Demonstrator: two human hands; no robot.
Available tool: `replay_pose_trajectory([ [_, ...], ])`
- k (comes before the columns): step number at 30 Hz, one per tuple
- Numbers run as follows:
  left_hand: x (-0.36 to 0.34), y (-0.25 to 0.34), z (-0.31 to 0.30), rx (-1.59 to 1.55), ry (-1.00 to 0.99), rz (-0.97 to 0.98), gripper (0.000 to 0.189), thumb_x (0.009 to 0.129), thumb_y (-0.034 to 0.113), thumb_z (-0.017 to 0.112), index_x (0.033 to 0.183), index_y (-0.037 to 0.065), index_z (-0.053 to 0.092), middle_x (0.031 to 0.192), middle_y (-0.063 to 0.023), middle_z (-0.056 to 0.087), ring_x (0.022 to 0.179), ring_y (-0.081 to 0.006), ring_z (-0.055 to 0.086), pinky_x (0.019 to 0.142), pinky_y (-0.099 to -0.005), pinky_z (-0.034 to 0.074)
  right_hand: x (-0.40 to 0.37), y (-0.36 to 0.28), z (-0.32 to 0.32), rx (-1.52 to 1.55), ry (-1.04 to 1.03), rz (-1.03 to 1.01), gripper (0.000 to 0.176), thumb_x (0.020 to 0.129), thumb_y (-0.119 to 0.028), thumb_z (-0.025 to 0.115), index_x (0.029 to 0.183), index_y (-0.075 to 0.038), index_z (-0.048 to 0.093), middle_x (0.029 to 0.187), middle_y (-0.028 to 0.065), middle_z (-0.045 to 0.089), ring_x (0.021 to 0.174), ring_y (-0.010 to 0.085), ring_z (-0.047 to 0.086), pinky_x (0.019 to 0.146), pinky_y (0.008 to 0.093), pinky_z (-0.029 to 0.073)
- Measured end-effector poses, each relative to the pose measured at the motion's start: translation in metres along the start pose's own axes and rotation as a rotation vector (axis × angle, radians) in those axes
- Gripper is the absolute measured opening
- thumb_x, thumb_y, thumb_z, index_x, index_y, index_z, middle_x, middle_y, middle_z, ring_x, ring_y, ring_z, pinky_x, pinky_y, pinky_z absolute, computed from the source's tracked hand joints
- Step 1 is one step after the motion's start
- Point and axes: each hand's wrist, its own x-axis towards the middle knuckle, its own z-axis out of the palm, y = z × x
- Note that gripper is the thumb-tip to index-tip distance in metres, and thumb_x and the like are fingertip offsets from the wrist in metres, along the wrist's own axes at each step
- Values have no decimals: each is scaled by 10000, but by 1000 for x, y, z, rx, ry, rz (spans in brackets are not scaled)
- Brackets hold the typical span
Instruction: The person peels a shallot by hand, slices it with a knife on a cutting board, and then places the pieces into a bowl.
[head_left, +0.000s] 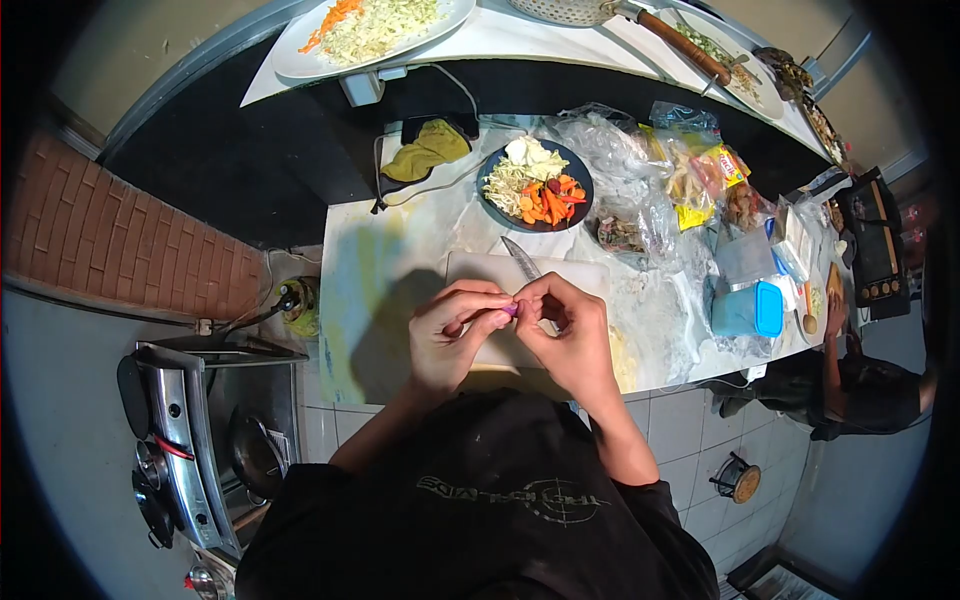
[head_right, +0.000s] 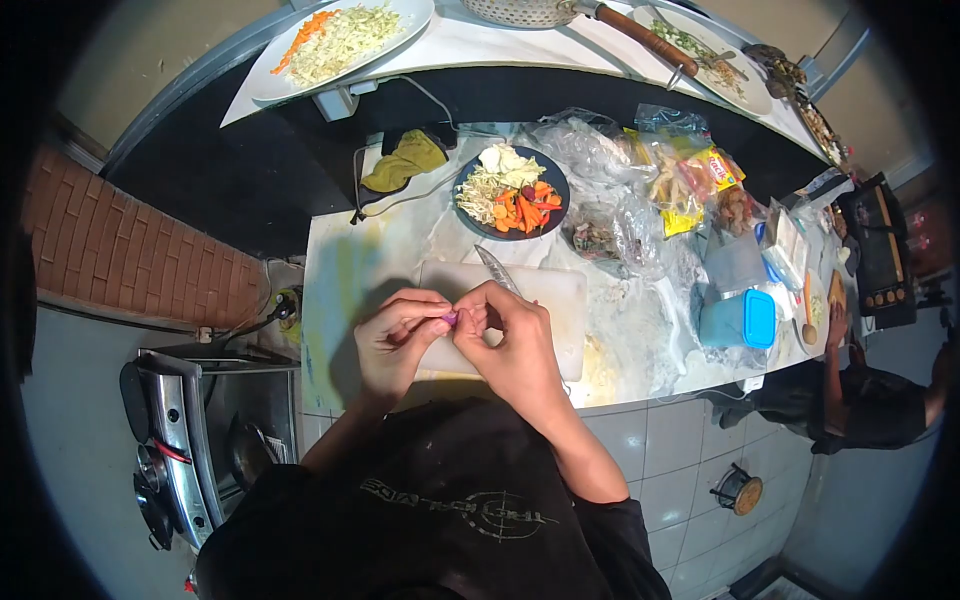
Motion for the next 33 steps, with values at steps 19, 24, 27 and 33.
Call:
replay_pose_trajectory([
  [19, 3, -3, 6, -61, 64, 91, 111, 843, -132, 628, 932, -65, 636, 1033, -181, 659, 893, -177, 654, 815, -281, 546, -5, -13, -7, -39, 14, -85, 86, 799, 29, 680, 876, 33, 643, 782, 113, 642, 676, 172, 630, 673, 281, 531],
  [24, 1, -6, 3, -9, 37, 118, 127, 842, -147, 617, 933, -58, 617, 1041, -186, 647, 947, -201, 642, 841, -304, 543, -5, -15, -2, -124, 44, -153, 96, 783, 36, 676, 844, 28, 603, 747, 106, 615, 649, 175, 613, 619, 284, 499],
  [27, 1, -6, 2, 12, 10, 118, 143, 844, -158, 606, 940, -52, 600, 1059, -184, 625, 999, -218, 628, 869, -319, 539, -4, -18, -1, -170, 66, -170, 114, 773, 40, 672, 826, 21, 573, 730, 98, 598, 632, 175, 606, 594, 287, 480],
  [33, 1, -2, 12, -2, 93, 73, 100, 866, -103, 621, 951, -51, 633, 1076, -126, 588, 943, -168, 633, 824, -266, 523, -1, -18, -2, -189, 116, -209, 125, 764, 43, 667, 812, 10, 557, 734, 90, 597, 615, 182, 604, 592, 290, 481],
])
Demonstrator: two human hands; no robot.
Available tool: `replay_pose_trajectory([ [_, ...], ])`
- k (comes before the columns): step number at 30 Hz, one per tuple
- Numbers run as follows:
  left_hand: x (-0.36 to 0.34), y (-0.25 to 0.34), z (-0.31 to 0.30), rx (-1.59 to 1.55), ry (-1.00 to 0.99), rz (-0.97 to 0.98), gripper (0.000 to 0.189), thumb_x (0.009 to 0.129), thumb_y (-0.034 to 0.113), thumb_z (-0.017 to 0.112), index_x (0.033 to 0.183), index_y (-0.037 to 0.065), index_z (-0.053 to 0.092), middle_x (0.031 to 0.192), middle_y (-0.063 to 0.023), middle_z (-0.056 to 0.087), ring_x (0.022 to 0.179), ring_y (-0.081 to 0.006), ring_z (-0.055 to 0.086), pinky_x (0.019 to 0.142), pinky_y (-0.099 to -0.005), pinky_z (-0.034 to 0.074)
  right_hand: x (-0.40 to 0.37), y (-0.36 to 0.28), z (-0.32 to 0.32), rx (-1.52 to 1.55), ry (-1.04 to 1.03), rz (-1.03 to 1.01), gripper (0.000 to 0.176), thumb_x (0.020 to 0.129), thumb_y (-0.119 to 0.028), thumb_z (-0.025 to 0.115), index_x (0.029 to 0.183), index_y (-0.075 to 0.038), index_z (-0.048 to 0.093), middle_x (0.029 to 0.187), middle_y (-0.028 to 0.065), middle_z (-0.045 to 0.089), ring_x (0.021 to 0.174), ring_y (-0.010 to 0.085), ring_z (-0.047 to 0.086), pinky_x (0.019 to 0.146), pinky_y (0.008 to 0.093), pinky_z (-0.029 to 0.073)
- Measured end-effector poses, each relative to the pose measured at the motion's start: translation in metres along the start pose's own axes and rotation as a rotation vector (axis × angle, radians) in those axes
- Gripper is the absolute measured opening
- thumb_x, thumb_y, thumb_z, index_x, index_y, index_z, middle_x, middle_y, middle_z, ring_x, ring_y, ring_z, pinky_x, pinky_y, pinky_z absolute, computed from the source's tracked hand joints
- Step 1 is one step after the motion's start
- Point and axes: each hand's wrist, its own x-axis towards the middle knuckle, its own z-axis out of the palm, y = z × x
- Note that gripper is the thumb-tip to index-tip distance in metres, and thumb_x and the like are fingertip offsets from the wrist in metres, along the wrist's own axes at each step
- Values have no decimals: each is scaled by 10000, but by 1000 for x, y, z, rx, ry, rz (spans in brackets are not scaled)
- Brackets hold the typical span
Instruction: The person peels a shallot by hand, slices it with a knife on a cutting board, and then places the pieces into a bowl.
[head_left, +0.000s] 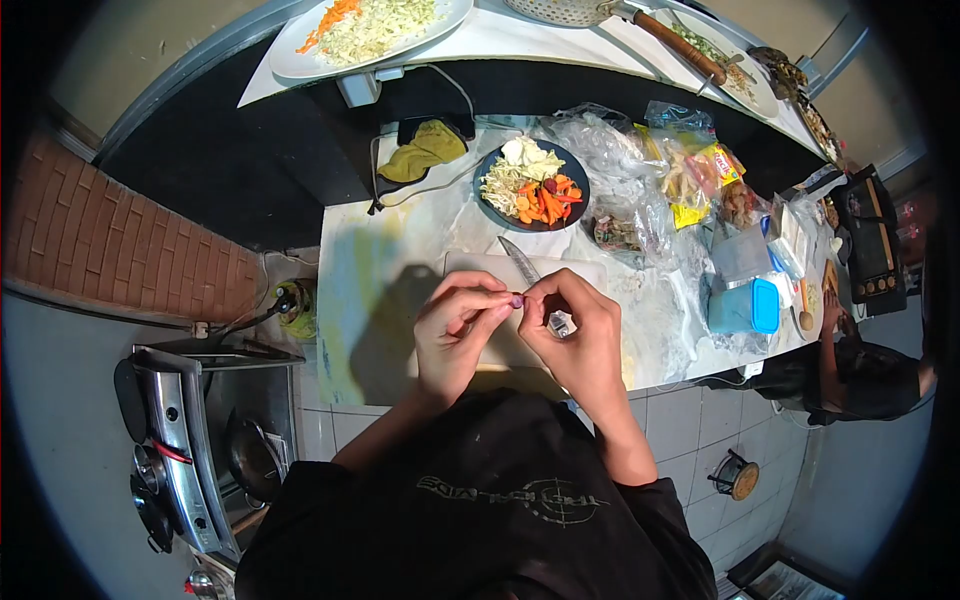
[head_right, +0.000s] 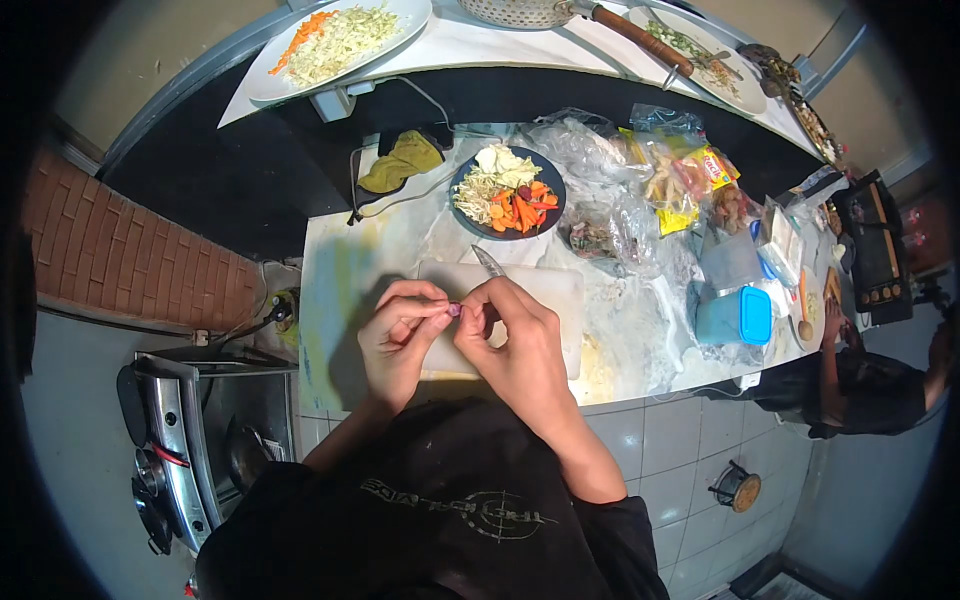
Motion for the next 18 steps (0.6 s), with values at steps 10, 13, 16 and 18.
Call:
replay_pose_trajectory([
  [10, 4, 13, -1, -333, 34, -441, 214, 876, -41, 652, 1077, -24, 581, 1049, -86, 638, 987, -119, 610, 872, -249, 494, -6, 0, 11, -94, 44, -113, 148, 789, 22, 680, 869, 7, 557, 775, 113, 588, 641, 228, 603, 599, 324, 488],
  [13, 5, 17, -3, -285, 8, -465, 198, 882, -44, 643, 1070, -23, 585, 1033, -83, 643, 979, -120, 614, 866, -250, 494, -6, 1, 13, -109, 49, -124, 145, 784, 30, 683, 860, 9, 562, 777, 109, 594, 643, 212, 603, 606, 312, 489],
  [16, 5, 18, -2, -229, 8, -422, 195, 881, -52, 634, 1068, -23, 585, 1032, -85, 647, 980, -122, 618, 872, -250, 493, -7, 2, 14, -97, 48, -124, 143, 769, 44, 685, 844, 12, 567, 769, 98, 602, 635, 185, 600, 609, 292, 486],
  [18, 4, 17, -2, -199, 1, -411, 198, 878, -62, 627, 1068, -25, 585, 1033, -86, 647, 988, -124, 619, 887, -254, 492, -6, 2, 14, -76, 43, -118, 144, 768, 44, 685, 842, 13, 566, 769, 97, 600, 634, 185, 599, 608, 291, 486],
])
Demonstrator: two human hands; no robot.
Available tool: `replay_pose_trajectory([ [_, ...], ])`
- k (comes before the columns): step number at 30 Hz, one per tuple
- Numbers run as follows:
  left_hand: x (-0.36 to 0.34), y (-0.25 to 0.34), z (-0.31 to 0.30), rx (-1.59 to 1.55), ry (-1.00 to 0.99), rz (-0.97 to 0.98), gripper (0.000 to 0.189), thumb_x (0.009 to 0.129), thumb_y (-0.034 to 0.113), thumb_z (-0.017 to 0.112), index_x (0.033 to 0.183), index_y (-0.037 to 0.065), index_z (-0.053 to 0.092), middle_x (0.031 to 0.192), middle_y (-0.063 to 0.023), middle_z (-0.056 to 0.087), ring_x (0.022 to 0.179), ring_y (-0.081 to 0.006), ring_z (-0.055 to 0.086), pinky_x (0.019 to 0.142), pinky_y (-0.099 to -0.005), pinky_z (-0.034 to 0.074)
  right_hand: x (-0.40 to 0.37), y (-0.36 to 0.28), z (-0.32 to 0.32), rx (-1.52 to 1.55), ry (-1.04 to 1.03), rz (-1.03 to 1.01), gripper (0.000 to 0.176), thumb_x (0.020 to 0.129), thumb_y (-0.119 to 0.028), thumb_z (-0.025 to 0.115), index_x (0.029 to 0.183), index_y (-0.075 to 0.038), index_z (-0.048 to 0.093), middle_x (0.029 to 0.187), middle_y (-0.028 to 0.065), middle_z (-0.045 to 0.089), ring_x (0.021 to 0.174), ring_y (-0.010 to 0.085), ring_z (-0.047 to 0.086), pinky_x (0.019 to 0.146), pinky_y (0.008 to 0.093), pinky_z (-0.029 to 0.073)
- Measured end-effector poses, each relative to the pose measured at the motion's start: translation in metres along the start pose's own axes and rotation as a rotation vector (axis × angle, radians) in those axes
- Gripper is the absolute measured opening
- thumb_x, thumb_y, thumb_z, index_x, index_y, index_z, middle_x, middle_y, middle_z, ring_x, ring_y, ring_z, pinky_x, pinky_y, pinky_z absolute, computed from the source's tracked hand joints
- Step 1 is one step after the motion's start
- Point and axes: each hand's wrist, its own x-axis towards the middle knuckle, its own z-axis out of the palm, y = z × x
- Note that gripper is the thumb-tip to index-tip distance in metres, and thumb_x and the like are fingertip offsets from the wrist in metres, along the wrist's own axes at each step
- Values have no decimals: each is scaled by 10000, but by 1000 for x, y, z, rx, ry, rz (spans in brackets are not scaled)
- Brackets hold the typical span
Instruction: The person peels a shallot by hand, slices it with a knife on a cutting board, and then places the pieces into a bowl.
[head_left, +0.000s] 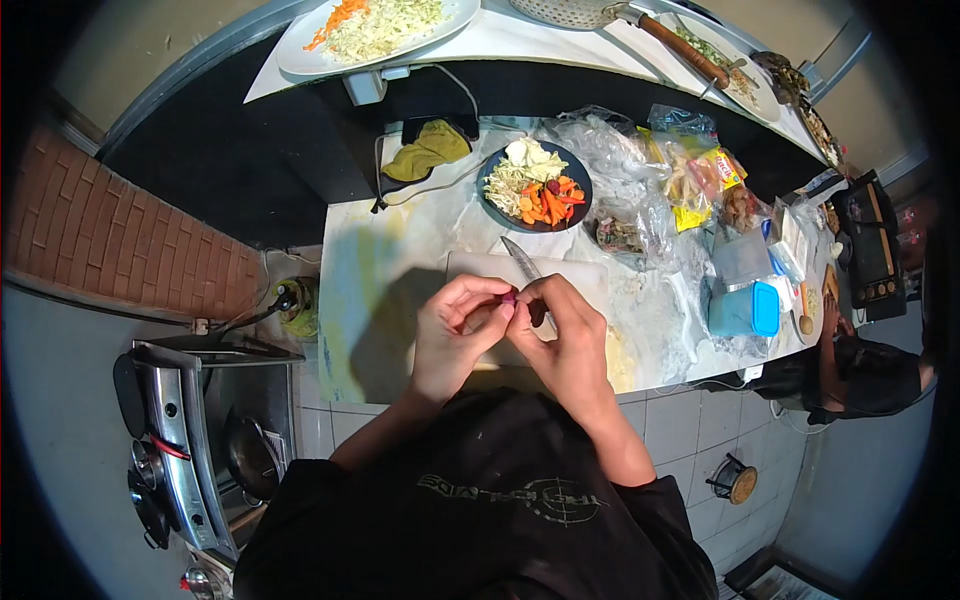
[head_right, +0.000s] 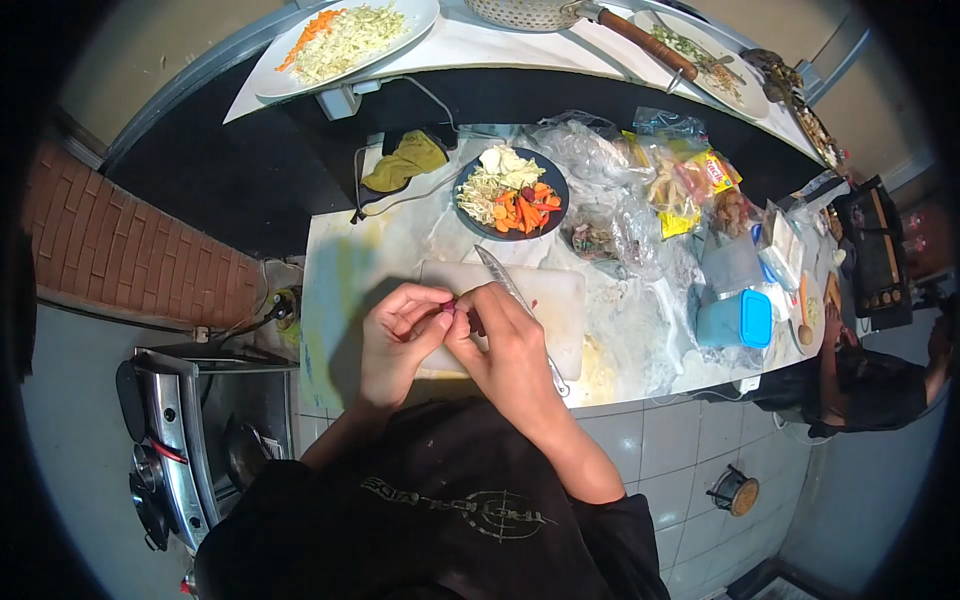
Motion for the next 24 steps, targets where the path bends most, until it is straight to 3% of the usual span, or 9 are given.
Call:
replay_pose_trajectory([
  [12, 3, 5, -5, 169, -91, 111, 256, 864, -105, 602, 1111, -41, 573, 1121, -116, 638, 1078, -156, 612, 975, -286, 474, -1, 16, -5, 248, -113, 254, 114, 807, 35, 654, 900, 28, 589, 799, 88, 629, 670, 156, 618, 665, 269, 514],
  [15, 4, 4, -7, 129, -80, 129, 257, 869, -102, 603, 1117, -43, 572, 1128, -121, 636, 1087, -162, 611, 984, -294, 474, 1, 11, -3, 325, -61, 248, 122, 818, 18, 673, 912, 32, 599, 817, 82, 636, 707, 151, 625, 697, 270, 523],
  [20, 4, 7, -9, 111, -95, 98, 279, 863, -115, 597, 1128, -37, 558, 1156, -144, 623, 1125, -192, 594, 1005, -318, 457, 0, 12, -8, 184, -107, 45, 142, 830, 19, 678, 945, 26, 596, 843, 116, 619, 732, 204, 628, 686, 305, 512],
  [24, 3, 4, -10, 76, -116, 151, 292, 872, -71, 635, 1154, -46, 564, 1127, -121, 636, 1063, -154, 613, 968, -296, 479, 0, 4, -11, 115, -123, 7, 118, 846, 31, 646, 950, 25, 590, 846, 134, 594, 734, 247, 620, 681, 327, 496],
])
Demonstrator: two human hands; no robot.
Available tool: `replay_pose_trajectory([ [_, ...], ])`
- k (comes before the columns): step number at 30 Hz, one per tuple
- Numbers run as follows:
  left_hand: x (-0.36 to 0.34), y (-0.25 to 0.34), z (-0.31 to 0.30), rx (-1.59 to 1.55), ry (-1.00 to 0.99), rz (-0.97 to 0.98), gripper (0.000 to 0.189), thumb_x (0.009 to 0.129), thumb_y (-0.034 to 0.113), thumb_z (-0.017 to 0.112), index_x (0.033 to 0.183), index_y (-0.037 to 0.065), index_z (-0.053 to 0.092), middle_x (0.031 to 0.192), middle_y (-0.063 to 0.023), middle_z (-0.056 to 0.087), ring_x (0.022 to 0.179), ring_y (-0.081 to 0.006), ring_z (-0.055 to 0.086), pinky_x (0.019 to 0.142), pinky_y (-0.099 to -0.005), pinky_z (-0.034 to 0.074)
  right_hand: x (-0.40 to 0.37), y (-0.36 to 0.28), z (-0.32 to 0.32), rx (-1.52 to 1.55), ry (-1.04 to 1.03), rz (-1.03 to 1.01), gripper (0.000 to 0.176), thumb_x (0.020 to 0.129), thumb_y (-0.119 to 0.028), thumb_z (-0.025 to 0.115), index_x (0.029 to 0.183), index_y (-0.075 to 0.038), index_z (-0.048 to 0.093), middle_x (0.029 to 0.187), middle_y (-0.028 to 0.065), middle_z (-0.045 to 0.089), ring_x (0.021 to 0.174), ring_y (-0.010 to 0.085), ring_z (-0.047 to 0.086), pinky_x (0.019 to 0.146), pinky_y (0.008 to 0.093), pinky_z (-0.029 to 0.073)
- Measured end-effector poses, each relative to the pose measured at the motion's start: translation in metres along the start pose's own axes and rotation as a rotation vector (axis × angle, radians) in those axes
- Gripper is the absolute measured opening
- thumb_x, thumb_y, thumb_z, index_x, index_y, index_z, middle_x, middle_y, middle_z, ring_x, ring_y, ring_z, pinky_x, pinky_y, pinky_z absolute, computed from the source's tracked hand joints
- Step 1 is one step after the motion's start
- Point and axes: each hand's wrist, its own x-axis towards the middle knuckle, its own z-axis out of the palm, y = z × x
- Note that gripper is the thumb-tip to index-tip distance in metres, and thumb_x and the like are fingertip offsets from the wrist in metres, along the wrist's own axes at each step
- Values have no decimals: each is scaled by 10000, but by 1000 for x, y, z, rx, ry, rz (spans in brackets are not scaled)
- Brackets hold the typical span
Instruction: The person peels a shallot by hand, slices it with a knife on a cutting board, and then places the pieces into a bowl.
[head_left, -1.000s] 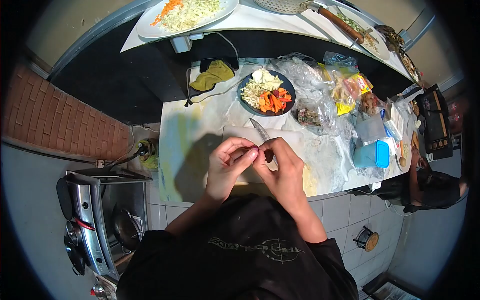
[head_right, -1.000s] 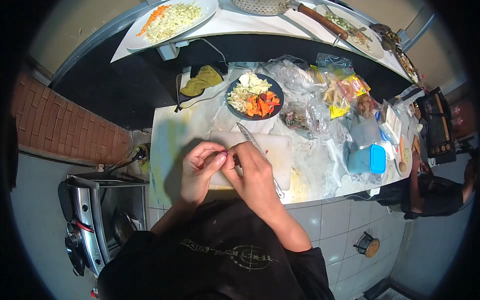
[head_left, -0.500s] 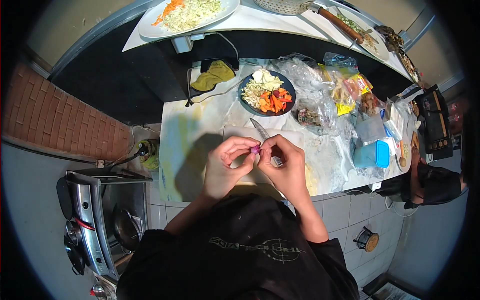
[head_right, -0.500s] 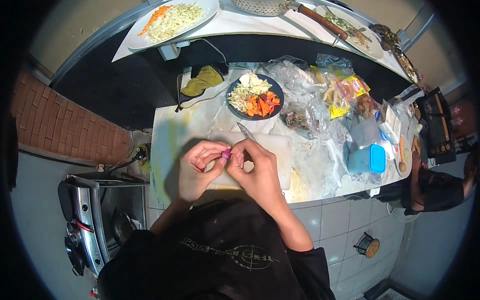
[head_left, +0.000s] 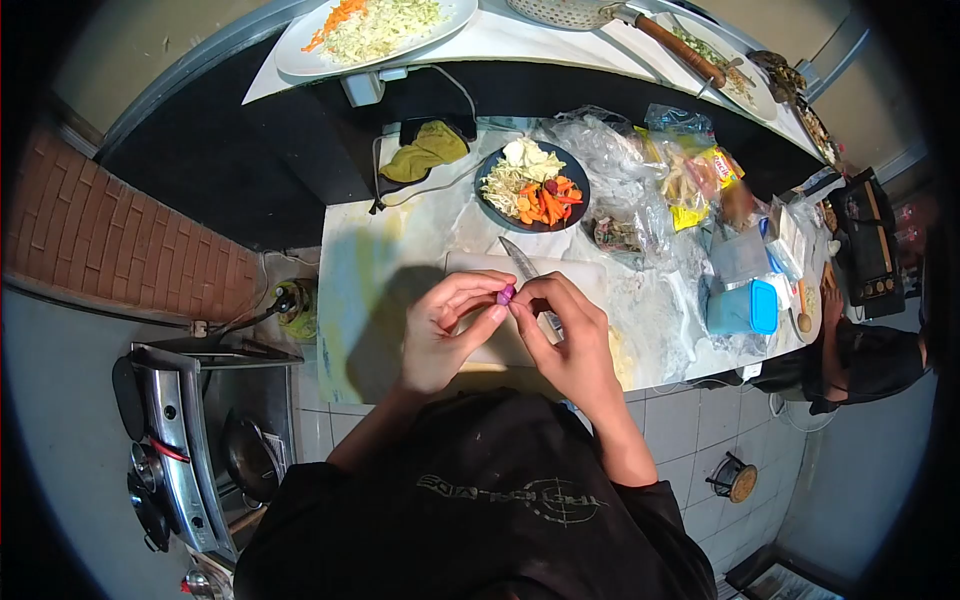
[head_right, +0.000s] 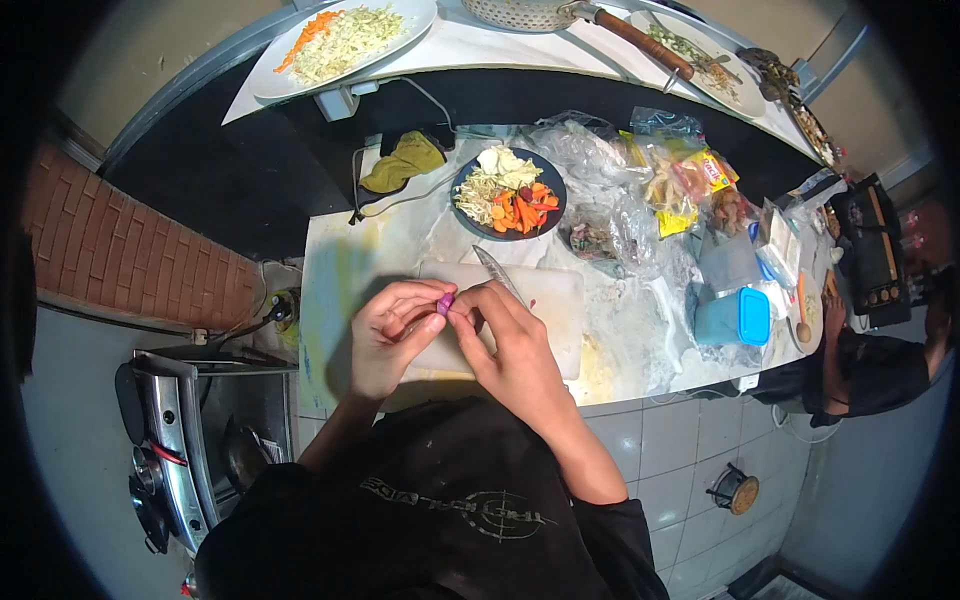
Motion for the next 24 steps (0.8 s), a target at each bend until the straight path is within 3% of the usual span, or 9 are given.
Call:
replay_pose_trajectory([
  [3, 0, -5, -1, -16, -3, -32, 297, 870, -64, 642, 1157, -46, 569, 1104, -106, 641, 1029, -138, 614, 948, -287, 479, 2, -2, 0, -13, -37, -12, 121, 856, 26, 632, 964, 26, 578, 855, 141, 580, 746, 262, 613, 686, 335, 488],
  [7, 2, -5, -7, -12, -27, -149, 264, 877, -55, 640, 1136, -48, 588, 1057, -79, 644, 1010, -120, 610, 936, -275, 474, 1, 0, 2, -3, -26, 24, 96, 842, 40, 632, 911, 36, 566, 831, 111, 587, 724, 197, 609, 682, 291, 487],
  [12, 2, -6, -8, -8, -65, -115, 217, 892, -49, 620, 1108, -53, 597, 1028, -72, 642, 977, -112, 608, 907, -265, 480, -2, 1, 0, 48, -74, 73, 91, 840, 48, 619, 902, 38, 553, 813, 95, 565, 714, 165, 583, 677, 268, 476],
  [15, 2, -5, -7, 1, -73, -82, 207, 895, -53, 608, 1101, -51, 597, 1015, -69, 640, 967, -108, 604, 898, -261, 482, -3, 4, 0, 94, -91, 87, 140, 833, 33, 627, 951, 27, 553, 807, 99, 546, 705, 200, 575, 667, 299, 472],
  [18, 2, -5, -8, -14, -89, -92, 195, 899, -51, 597, 1093, -48, 598, 1006, -68, 639, 955, -103, 598, 883, -260, 483, -4, 3, -2, 167, -118, 179, 120, 842, 34, 623, 940, 24, 554, 792, 64, 553, 704, 127, 553, 667, 265, 465],
  [20, 2, -6, -11, -32, -99, -117, 187, 902, -47, 593, 1089, -47, 599, 1002, -69, 639, 943, -100, 593, 868, -260, 484, -7, 9, -1, 377, -107, 319, 94, 855, 35, 619, 921, 17, 555, 794, 16, 558, 720, 60, 522, 651, 224, 444],
  [24, 2, -11, -14, -152, -135, -155, 173, 921, -9, 573, 1091, -39, 591, 985, -78, 637, 881, -99, 576, 798, -254, 478, -9, 15, -1, 573, -98, 393, 74, 882, 39, 597, 930, 10, 549, 803, -6, 561, 736, 37, 514, 643, 201, 425],
])
